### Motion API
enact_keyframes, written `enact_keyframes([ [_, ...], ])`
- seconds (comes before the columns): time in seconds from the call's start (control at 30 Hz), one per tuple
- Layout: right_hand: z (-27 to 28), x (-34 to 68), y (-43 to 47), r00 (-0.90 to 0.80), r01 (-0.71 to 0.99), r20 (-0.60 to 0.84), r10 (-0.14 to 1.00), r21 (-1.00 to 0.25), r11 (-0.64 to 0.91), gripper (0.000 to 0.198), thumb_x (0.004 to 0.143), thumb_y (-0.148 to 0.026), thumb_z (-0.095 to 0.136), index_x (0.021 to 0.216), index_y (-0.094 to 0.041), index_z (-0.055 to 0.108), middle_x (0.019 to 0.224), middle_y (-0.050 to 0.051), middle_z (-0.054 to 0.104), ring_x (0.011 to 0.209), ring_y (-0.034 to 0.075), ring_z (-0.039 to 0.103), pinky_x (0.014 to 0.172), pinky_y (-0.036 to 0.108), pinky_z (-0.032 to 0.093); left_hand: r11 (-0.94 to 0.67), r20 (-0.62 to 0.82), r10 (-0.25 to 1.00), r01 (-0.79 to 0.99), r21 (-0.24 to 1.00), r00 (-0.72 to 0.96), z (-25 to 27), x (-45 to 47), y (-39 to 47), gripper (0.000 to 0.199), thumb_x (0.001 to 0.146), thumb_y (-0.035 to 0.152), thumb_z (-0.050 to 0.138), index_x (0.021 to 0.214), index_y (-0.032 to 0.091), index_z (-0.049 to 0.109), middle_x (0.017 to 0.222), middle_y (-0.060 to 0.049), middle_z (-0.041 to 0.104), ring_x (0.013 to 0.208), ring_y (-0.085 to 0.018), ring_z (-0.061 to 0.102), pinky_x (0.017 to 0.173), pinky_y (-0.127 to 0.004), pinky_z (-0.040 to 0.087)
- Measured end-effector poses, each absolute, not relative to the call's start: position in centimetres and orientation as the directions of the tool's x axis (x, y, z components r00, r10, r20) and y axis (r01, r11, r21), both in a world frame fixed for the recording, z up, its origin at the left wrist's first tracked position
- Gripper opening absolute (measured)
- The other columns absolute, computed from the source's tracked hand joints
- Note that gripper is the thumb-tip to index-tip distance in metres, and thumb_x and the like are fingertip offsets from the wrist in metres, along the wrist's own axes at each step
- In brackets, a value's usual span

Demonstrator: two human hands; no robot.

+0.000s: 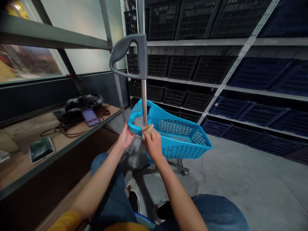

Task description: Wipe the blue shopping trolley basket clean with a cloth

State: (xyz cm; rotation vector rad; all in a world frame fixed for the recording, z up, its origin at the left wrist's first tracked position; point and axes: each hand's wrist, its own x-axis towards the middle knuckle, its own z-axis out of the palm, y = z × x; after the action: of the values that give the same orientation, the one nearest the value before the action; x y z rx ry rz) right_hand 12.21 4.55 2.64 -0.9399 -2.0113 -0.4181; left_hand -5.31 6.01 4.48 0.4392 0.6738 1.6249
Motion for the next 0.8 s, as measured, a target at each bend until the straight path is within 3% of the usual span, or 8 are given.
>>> enact_keyframes([
  [0.17, 5.6, 7.9, 4.5, -0.533, 0.694, 0.725, 0.436, 0.080, 0.715, 0.034, 0.098, -0.020, 0.050, 0.130, -0.023, 0.062, 0.123, 0.013, 0.062, 0.119, 0.027, 0.052, 0.100, 0.042, 0.043, 0.074, -0.153, 0.986, -0.675, 0.734, -0.059, 5.2, -6.5, 5.8, 0.034, 0.101, 0.041, 0.046, 0.101, 0.015, 0.069, 0.092, -0.007, 0.074, 0.077, -0.013, 0.069, 0.071, -0.021, 0.055],
  [0.37, 3.1, 10.9, 4.0, -0.519, 0.684, 0.763, 0.385, 0.101, 0.722, 0.029, 0.098, -0.020, 0.052, 0.124, -0.021, 0.066, 0.125, 0.013, 0.064, 0.131, 0.027, 0.048, 0.107, 0.045, 0.042, 0.213, -0.205, 0.975, -0.593, 0.777, 0.082, 6.7, -8.8, 6.2, 0.034, 0.098, 0.042, 0.050, 0.098, 0.012, 0.067, 0.085, -0.010, 0.074, 0.071, -0.016, 0.070, 0.073, -0.029, 0.058],
  [0.43, 2.2, 12.4, 4.0, -0.504, 0.692, 0.782, 0.366, 0.112, 0.713, 0.028, 0.099, -0.020, 0.052, 0.123, -0.021, 0.066, 0.124, 0.012, 0.065, 0.130, 0.027, 0.050, 0.107, 0.047, 0.043, 0.214, -0.214, 0.975, -0.499, 0.840, 0.057, 8.0, -9.7, 7.2, 0.034, 0.093, 0.045, 0.059, 0.103, 0.013, 0.066, 0.084, -0.009, 0.073, 0.068, -0.017, 0.069, 0.070, -0.031, 0.058],
  [0.53, 3.1, 12.0, 4.3, -0.526, 0.655, 0.789, 0.317, 0.138, 0.742, 0.029, 0.099, -0.019, 0.051, 0.125, -0.020, 0.065, 0.125, 0.012, 0.065, 0.130, 0.026, 0.050, 0.109, 0.046, 0.044, 0.106, -0.130, 0.991, -0.362, 0.926, -0.042, 10.0, -10.6, 9.2, 0.045, 0.086, 0.034, 0.071, 0.126, 0.019, 0.058, 0.085, -0.004, 0.073, 0.067, -0.014, 0.068, 0.068, -0.026, 0.056],
  [0.63, 5.7, 9.1, 4.8, -0.596, 0.591, 0.755, 0.273, 0.183, 0.786, 0.031, 0.099, -0.017, 0.051, 0.127, -0.021, 0.064, 0.128, 0.010, 0.063, 0.134, 0.025, 0.047, 0.112, 0.044, 0.042, 0.157, -0.177, 0.981, -0.203, 0.966, -0.082, 11.3, -11.1, 10.5, 0.049, 0.083, 0.022, 0.074, 0.129, 0.018, 0.059, 0.076, -0.001, 0.072, 0.057, -0.011, 0.063, 0.060, -0.022, 0.052],
  [0.8, 6.5, 7.8, 5.0, -0.609, 0.600, 0.743, 0.278, 0.202, 0.774, 0.029, 0.100, -0.021, 0.051, 0.125, -0.020, 0.065, 0.134, 0.012, 0.060, 0.139, 0.027, 0.043, 0.111, 0.044, 0.044, 0.194, -0.201, 0.980, -0.231, 0.953, -0.006, 11.2, -11.8, 10.4, 0.050, 0.079, 0.022, 0.078, 0.127, 0.020, 0.061, 0.070, 0.000, 0.070, 0.052, -0.010, 0.061, 0.055, -0.021, 0.050],
])
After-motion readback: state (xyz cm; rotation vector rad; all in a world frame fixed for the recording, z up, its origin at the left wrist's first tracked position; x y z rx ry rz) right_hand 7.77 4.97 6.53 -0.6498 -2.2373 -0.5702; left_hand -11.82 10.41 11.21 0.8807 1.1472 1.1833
